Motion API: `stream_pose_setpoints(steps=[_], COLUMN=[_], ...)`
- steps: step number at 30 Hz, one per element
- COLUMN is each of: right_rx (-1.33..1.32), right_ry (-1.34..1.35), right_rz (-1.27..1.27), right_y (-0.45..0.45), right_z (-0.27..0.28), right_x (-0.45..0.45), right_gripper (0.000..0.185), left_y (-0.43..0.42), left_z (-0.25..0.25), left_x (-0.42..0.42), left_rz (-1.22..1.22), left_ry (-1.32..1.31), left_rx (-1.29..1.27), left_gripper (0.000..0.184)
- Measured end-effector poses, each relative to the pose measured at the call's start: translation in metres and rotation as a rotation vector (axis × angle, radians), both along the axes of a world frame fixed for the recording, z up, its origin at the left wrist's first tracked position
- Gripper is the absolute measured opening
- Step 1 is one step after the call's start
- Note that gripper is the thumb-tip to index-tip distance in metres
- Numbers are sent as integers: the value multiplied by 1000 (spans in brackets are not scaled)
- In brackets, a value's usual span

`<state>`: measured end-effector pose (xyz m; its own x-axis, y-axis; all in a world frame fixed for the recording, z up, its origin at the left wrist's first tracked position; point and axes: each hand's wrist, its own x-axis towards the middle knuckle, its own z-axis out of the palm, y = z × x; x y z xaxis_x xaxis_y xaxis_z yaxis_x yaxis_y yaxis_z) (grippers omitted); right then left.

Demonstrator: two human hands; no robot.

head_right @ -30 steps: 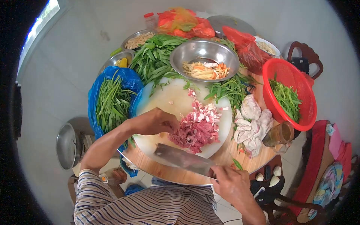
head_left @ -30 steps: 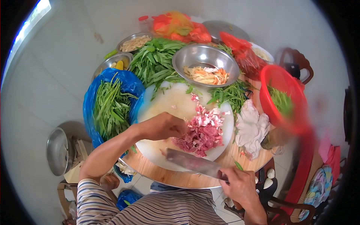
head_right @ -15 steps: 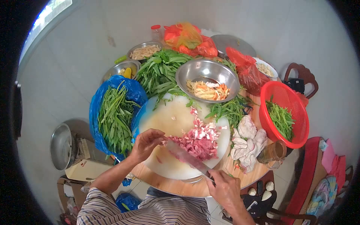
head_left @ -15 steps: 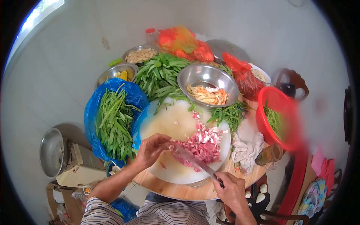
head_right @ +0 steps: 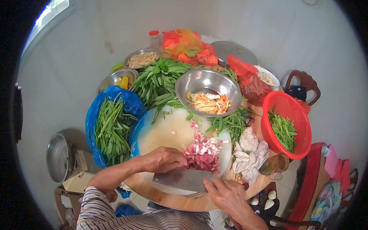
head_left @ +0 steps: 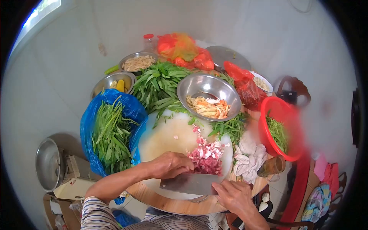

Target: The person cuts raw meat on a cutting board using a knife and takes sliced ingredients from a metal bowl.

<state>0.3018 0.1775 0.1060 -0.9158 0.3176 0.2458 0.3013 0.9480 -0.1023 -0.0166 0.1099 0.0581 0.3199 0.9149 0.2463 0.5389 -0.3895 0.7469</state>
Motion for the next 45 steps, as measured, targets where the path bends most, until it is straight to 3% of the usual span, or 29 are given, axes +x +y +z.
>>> stream_pose_setpoints(steps=[2, 8, 11, 12, 14, 15, 18, 23, 27, 29, 30, 31, 34, 36, 38, 45], right_rx=[-39, -160, -488, -493, -793, -876, -1090, -1124, -1133, -1128, -1127, -1052, -1276, -1276, -989, -1134], right_ry=[34, 195, 362, 360, 253, 303, 297, 292, 339, 293, 246, 329, 306, 355, 441, 426], right_rz=[-3, -252, -529, -536, -815, -855, -947, -895, -893, -875, -862, -780, -971, -971, -767, -844], right_y=[4, -2, -14, -18, -28, -32, -38, -42, -40, -38, -36, -36, -30, -27, -24, -19], right_z=[0, -20, -34, -35, -41, -45, -47, -57, -65, -44, -37, -42, -41, -47, -56, -62], right_x=[9, 39, 56, 63, 79, 83, 92, 95, 88, 76, 70, 66, 51, 47, 44, 37], right_gripper=[54, 29, 13, 13, 14, 19, 20, 22, 23, 19, 31, 30, 29, 27, 24, 21], left_y=[1, -7, -34, -43, -67, -80, -93, -78, -20, 34, 64, 95, 184, 233, 271, 344], left_z=[1, 0, -12, -17, -28, -41, -50, -34, 3, 17, 19, 19, 18, 9, 0, -19], left_x=[-12, -33, -23, -15, 4, 8, 30, 37, -6, -33, -46, -58, -78, -83, -79, -61], left_rz=[28, 230, 437, 431, 691, 694, 726, 664, 659, 655, 610, 563, 500, 357, 289, 233], left_ry=[161, 66, -54, -54, -11, 35, -48, -20, 106, 139, 153, 166, 158, 338, 431, 661], left_rx=[-195, -217, -72, -78, 35, -10, 30, 37, 179, 201, 243, 283, 108, 124, 121, -56], left_gripper=[16, 29, 41, 41, 54, 69, 71, 69, 61, 53, 48, 42, 37, 36, 39, 42])
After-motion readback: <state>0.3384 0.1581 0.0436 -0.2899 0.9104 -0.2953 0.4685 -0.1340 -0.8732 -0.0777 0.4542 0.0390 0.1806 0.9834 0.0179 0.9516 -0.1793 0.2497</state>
